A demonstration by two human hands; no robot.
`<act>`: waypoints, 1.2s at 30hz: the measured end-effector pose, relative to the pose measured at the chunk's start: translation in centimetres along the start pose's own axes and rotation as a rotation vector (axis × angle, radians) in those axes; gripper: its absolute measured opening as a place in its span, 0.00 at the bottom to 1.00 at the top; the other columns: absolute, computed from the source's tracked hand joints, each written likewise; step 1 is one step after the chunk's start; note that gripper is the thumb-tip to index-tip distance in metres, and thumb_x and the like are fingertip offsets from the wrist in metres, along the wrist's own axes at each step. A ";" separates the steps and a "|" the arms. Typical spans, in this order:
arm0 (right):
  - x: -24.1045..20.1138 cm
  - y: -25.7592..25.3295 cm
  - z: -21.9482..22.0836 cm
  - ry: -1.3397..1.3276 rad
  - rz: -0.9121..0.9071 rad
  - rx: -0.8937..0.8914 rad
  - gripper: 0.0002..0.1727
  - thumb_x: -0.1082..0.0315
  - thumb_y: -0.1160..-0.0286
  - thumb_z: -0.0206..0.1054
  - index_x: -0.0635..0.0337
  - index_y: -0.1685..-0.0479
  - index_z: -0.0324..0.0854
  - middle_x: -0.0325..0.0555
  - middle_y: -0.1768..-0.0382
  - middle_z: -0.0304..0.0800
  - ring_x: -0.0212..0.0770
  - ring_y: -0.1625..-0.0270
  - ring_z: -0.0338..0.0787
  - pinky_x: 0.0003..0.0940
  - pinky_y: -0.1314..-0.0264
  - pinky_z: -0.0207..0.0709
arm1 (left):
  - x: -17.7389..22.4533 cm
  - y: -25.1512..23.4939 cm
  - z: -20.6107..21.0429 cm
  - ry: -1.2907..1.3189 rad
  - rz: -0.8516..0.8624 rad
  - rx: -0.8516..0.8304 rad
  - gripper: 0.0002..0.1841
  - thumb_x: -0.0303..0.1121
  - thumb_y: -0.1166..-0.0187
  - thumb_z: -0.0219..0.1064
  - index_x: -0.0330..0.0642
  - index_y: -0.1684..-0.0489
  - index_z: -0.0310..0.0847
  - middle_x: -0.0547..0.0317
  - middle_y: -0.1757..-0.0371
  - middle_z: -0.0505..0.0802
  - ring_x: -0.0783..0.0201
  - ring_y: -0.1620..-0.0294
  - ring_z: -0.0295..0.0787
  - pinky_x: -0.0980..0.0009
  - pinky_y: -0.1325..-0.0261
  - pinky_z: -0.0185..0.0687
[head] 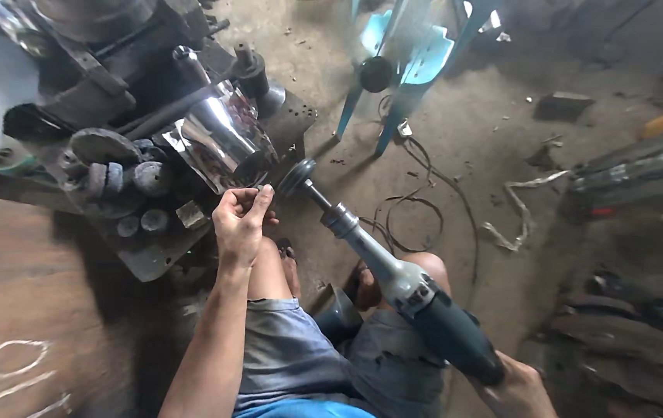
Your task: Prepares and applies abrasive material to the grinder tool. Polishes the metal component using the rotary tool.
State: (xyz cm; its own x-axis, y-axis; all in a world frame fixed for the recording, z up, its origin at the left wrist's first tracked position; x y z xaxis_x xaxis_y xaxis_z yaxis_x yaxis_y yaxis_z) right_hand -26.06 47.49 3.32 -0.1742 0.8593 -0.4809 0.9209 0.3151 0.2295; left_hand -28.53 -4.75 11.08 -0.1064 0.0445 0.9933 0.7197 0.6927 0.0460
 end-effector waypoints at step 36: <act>0.5 -0.1 0.3 0.008 0.011 -0.027 0.24 0.53 0.47 0.80 0.66 0.60 0.90 0.57 0.67 0.95 0.56 0.63 0.96 0.62 0.58 0.85 | -1.4 0.1 2.2 0.108 -0.090 0.066 0.16 0.41 0.23 0.77 0.44 0.53 0.75 0.59 0.66 0.88 0.62 0.77 0.89 0.61 0.69 0.96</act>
Point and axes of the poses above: each hand's wrist, its own y-axis away from the middle knuckle, its own z-axis out of the palm, x = y × z, the point moved 10 cm from there along -y, towards the middle knuckle
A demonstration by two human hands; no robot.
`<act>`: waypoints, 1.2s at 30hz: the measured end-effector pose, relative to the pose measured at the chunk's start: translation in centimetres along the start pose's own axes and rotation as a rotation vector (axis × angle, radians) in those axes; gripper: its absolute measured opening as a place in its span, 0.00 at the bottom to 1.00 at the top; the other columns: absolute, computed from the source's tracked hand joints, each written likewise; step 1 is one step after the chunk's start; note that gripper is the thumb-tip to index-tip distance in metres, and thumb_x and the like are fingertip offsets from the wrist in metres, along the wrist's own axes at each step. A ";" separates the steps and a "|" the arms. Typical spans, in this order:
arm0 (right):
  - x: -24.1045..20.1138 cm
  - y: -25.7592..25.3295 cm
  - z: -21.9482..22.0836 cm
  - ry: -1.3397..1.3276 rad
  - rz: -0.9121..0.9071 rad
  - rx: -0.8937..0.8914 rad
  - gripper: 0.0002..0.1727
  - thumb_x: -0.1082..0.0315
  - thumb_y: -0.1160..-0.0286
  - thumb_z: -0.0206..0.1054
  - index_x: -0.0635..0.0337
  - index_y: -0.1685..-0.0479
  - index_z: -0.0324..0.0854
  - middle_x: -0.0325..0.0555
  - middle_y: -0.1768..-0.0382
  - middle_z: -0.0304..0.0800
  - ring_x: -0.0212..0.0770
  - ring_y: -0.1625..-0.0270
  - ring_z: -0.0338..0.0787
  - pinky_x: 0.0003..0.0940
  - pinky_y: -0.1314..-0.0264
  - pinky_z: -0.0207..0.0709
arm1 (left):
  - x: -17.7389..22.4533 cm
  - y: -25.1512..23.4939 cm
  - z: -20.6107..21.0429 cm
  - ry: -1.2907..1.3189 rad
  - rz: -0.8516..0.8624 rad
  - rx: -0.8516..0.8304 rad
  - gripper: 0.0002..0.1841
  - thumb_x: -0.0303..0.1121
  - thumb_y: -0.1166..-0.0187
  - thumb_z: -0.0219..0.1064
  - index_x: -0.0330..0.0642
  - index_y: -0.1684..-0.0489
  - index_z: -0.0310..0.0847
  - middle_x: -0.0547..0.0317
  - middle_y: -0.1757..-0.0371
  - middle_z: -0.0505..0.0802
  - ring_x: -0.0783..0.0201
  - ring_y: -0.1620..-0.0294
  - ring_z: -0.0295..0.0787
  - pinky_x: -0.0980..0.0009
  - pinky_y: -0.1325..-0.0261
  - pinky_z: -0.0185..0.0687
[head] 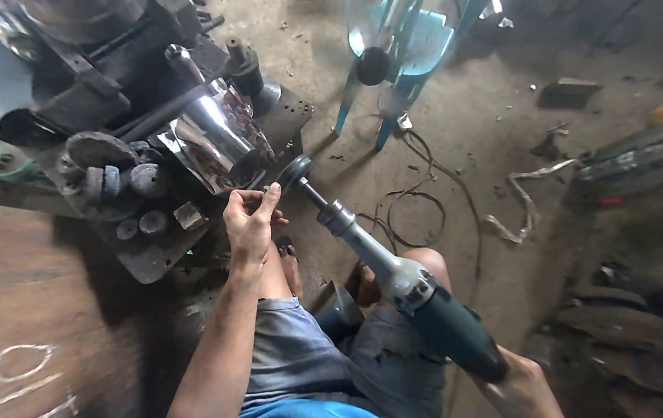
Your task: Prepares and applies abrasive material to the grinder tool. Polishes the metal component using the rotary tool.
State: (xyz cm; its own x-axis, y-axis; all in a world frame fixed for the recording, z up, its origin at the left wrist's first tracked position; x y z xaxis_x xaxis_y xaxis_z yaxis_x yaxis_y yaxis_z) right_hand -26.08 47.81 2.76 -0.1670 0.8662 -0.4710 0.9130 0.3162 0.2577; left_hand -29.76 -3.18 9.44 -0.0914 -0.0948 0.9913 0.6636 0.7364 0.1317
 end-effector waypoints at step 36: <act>-0.1 -0.1 -0.1 0.005 -0.028 0.025 0.23 0.52 0.47 0.79 0.65 0.62 0.90 0.56 0.69 0.95 0.54 0.65 0.96 0.60 0.61 0.85 | 0.7 -0.4 -0.6 -0.114 0.022 -0.027 0.15 0.42 0.25 0.79 0.48 0.55 0.77 0.63 0.67 0.88 0.65 0.78 0.88 0.64 0.73 0.94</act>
Point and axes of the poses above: each hand's wrist, its own y-axis away from the middle knuckle, its own z-axis out of the palm, x = y × z, the point moved 10 cm from there along -y, towards the middle knuckle
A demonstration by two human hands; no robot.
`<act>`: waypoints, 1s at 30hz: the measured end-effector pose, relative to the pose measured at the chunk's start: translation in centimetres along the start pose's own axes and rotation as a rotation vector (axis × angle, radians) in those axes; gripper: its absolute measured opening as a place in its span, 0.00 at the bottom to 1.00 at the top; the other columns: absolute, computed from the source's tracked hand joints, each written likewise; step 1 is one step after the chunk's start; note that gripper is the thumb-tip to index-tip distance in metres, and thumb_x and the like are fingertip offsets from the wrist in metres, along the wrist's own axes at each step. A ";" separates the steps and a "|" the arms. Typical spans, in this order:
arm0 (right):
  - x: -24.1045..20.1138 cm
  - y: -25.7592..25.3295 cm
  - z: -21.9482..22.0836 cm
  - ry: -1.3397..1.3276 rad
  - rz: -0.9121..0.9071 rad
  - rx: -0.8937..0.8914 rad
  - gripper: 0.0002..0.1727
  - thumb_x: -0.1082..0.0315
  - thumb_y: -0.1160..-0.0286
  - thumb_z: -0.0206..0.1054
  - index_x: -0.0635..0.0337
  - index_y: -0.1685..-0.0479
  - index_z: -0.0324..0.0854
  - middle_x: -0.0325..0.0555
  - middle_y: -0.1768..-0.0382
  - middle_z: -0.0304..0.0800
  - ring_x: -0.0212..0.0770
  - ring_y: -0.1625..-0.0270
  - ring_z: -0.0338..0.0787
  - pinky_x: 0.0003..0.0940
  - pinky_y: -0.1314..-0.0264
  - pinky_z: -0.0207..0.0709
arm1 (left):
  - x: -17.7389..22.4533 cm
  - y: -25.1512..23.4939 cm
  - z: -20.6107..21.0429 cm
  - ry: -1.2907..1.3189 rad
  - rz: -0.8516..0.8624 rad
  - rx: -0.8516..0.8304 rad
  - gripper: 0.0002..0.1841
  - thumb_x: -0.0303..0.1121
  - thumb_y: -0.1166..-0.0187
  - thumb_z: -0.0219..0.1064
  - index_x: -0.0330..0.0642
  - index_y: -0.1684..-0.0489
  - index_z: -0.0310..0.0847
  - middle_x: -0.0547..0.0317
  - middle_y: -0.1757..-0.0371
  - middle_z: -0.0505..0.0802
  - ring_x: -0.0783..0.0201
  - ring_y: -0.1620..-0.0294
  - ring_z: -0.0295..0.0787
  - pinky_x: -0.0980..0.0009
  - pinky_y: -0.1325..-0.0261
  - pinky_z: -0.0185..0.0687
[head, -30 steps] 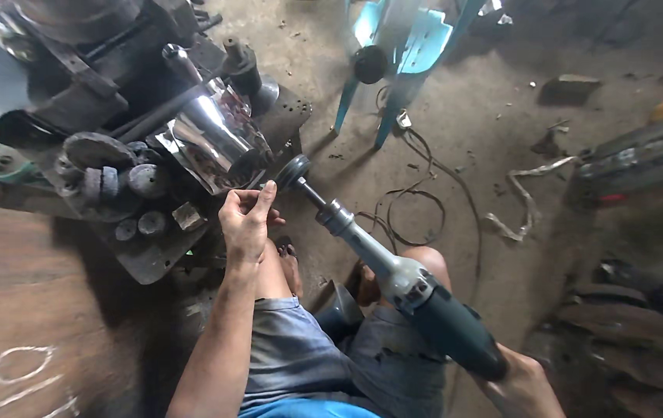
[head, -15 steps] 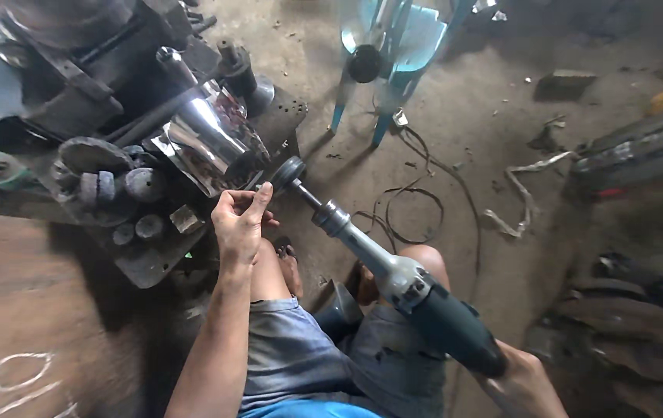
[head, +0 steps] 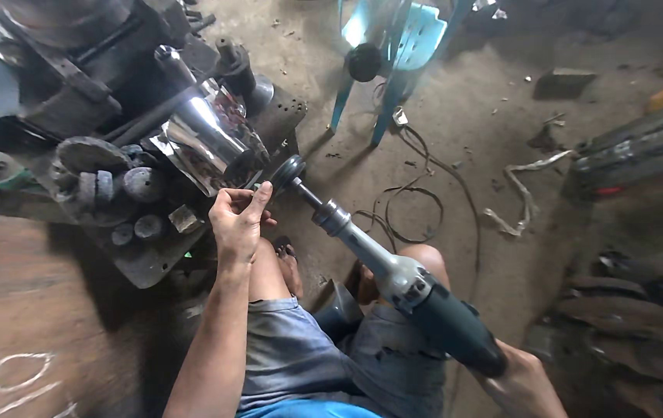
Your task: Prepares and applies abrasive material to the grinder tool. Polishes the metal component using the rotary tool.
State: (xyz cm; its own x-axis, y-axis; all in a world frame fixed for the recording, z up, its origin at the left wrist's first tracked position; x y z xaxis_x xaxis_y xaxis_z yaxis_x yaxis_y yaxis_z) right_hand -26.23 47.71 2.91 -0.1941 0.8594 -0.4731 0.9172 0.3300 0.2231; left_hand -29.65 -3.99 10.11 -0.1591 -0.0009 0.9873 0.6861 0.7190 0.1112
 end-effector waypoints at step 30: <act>0.0 0.0 -0.1 0.008 0.006 -0.005 0.24 0.50 0.48 0.79 0.64 0.62 0.90 0.55 0.70 0.94 0.54 0.65 0.95 0.59 0.61 0.84 | 0.1 0.2 0.0 -0.029 0.012 -0.003 0.17 0.42 0.27 0.81 0.48 0.54 0.77 0.62 0.66 0.88 0.64 0.78 0.88 0.63 0.71 0.95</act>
Point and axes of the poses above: each hand's wrist, its own y-axis away from the middle knuckle, its own z-axis out of the palm, x = y × z, the point moved 10 cm from there along -y, towards the middle knuckle
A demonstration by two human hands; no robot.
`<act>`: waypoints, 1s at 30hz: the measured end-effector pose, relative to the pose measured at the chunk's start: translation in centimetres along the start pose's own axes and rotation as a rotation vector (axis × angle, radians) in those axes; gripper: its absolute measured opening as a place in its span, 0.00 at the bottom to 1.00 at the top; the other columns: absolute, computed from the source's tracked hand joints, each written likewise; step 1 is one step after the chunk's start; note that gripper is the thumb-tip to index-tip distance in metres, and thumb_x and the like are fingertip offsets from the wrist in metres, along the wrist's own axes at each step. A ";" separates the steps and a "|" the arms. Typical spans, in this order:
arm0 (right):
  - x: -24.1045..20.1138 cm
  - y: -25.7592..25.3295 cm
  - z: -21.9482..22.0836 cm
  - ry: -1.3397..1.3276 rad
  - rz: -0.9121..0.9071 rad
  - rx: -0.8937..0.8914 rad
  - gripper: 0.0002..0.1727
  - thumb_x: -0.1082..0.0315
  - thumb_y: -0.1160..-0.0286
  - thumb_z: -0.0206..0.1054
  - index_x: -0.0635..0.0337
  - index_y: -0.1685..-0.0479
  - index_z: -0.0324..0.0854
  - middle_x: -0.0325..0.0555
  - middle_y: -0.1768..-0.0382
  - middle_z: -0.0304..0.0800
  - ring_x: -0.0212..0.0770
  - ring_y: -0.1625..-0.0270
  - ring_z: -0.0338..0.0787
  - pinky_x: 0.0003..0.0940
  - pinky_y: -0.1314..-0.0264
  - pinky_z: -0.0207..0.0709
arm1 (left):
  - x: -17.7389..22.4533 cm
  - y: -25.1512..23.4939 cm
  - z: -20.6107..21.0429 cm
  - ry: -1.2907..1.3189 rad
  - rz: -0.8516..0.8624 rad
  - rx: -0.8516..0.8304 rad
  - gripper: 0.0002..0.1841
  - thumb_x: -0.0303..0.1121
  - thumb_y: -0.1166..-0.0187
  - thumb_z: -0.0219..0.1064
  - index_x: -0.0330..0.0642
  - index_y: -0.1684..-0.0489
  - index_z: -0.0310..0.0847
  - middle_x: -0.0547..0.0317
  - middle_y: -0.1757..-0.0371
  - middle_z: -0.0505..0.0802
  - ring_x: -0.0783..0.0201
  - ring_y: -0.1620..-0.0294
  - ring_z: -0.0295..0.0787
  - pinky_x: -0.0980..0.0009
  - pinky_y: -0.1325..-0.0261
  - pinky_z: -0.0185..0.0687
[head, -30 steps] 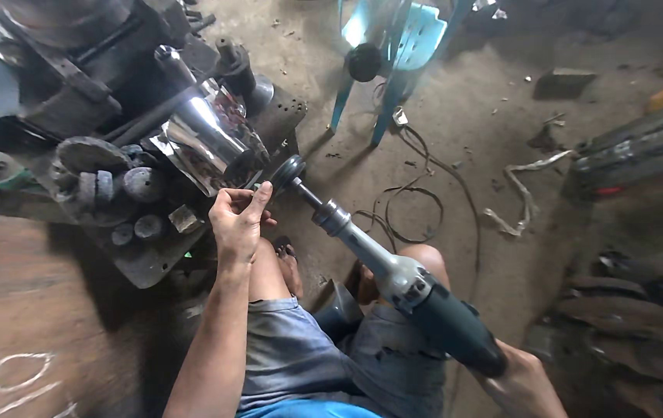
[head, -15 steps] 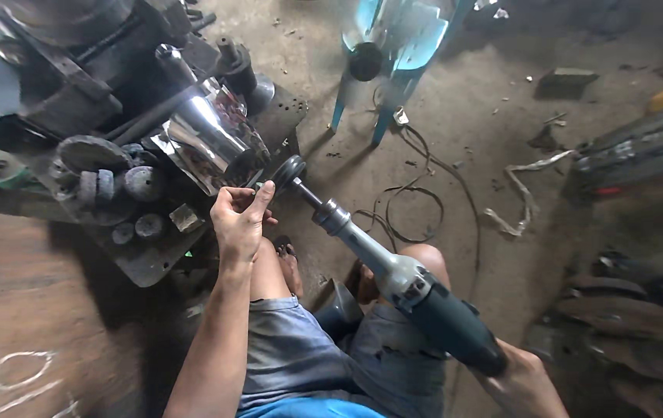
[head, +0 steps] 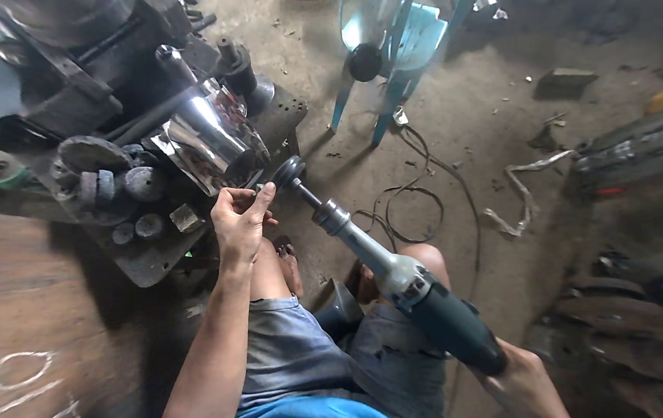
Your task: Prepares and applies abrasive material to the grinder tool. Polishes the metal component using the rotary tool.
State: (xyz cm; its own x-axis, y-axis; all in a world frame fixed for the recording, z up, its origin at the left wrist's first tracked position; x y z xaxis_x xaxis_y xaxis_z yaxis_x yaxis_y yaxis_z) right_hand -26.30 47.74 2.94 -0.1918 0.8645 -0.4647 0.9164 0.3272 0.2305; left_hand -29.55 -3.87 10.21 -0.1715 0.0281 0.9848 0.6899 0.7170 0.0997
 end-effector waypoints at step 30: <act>0.0 0.3 -0.1 -0.031 0.016 -0.019 0.26 0.54 0.47 0.81 0.70 0.59 0.89 0.61 0.66 0.95 0.59 0.62 0.96 0.63 0.56 0.85 | -0.7 0.3 -1.7 0.061 0.058 -0.001 0.15 0.43 0.20 0.75 0.47 0.47 0.78 0.60 0.62 0.90 0.62 0.71 0.92 0.60 0.65 0.96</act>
State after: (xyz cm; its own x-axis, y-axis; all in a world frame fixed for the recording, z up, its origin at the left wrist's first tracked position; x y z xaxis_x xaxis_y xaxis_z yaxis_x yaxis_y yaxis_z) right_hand -26.08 47.85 3.14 -0.1658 0.8573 -0.4874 0.9123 0.3210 0.2544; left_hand -28.04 -4.88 9.80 -0.0882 0.0272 0.9957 0.6985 0.7144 0.0423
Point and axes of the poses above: each hand's wrist, its own y-axis away from the middle knuckle, its own z-axis out of the palm, x = y × z, the point moved 10 cm from there along -y, towards the middle knuckle
